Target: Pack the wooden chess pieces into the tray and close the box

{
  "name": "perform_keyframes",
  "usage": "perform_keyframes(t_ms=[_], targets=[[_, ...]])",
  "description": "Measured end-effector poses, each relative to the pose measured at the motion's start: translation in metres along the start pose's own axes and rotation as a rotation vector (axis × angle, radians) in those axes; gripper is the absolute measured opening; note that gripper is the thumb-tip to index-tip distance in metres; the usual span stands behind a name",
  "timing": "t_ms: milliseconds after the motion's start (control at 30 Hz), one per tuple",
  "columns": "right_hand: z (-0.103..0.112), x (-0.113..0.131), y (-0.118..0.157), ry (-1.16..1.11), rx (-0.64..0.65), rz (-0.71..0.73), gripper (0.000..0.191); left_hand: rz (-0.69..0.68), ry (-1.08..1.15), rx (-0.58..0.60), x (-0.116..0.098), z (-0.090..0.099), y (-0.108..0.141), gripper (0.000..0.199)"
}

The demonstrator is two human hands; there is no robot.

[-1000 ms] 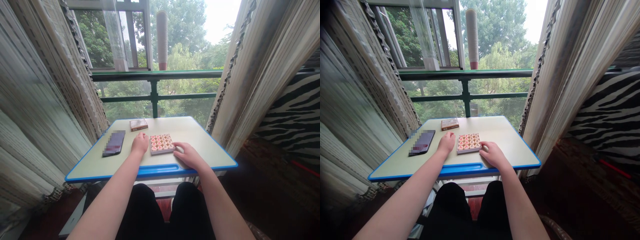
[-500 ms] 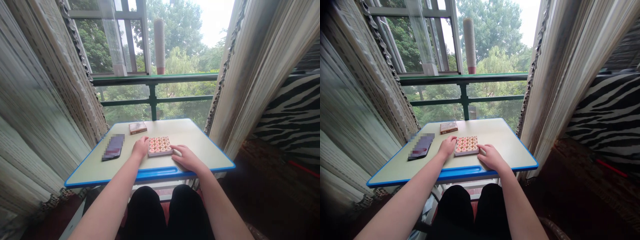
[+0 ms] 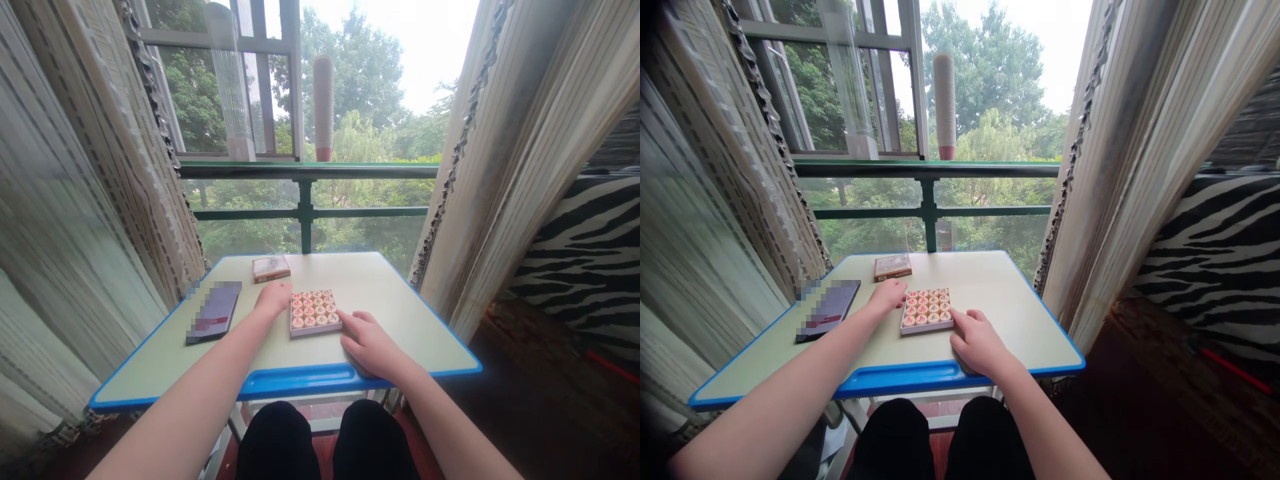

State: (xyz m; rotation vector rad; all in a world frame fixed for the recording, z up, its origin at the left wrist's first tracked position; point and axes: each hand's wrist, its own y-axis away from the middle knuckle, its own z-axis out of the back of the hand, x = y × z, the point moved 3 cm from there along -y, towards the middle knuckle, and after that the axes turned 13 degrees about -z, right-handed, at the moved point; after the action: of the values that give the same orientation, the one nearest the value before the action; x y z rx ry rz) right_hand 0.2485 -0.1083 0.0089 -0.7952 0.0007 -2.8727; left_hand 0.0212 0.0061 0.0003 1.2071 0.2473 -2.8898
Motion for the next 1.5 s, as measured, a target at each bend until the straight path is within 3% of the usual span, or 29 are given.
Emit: perform_keyframes(t_ms=[233,333,433,500,567,700,833,1000,1100,1333,1500], targets=[[0.015,0.0,-0.008,-0.051,0.143,-0.029,0.062,-0.024,0.0,0.061,0.013,0.004,-0.034,0.038],[0.026,-0.001,-0.026,-0.003,0.237,-0.089,0.07,-0.175,-0.058,0.042,0.02,0.002,-0.042,0.04],[0.031,0.004,-0.053,0.068,0.347,-0.113,0.095,-0.211,0.06,0.051,0.025,-0.002,-0.043,0.044],[0.03,0.009,-0.071,0.113,0.424,-0.078,0.121,-0.258,0.05,0.033,0.023,-0.003,-0.041,0.045],[0.028,0.012,-0.088,0.106,0.475,-0.046,0.134,-0.315,0.031,0.037,0.02,-0.003,-0.038,0.046],[0.021,0.0,-0.108,-0.149,0.544,-0.005,0.114,-0.396,-0.13,0.08,0.013,-0.003,-0.034,0.042],[0.012,-0.017,-0.11,-0.339,0.484,0.074,0.105,-0.412,-0.152,0.075,0.011,-0.003,-0.034,0.042],[0.008,-0.016,-0.107,-0.295,0.299,0.166,0.064,-0.589,-0.016,0.031,-0.003,-0.004,-0.029,0.027],[0.01,-0.008,-0.107,-0.207,0.227,0.298,0.044,-0.604,0.066,-0.008,-0.008,-0.003,-0.026,0.026],[0.013,-0.007,-0.108,-0.139,0.125,0.42,0.036,-0.592,0.093,0.035,-0.012,0.0,-0.018,0.026],[0.013,0.002,-0.101,-0.107,0.126,0.477,0.037,-0.701,-0.014,0.087,-0.016,-0.001,-0.011,0.027]])
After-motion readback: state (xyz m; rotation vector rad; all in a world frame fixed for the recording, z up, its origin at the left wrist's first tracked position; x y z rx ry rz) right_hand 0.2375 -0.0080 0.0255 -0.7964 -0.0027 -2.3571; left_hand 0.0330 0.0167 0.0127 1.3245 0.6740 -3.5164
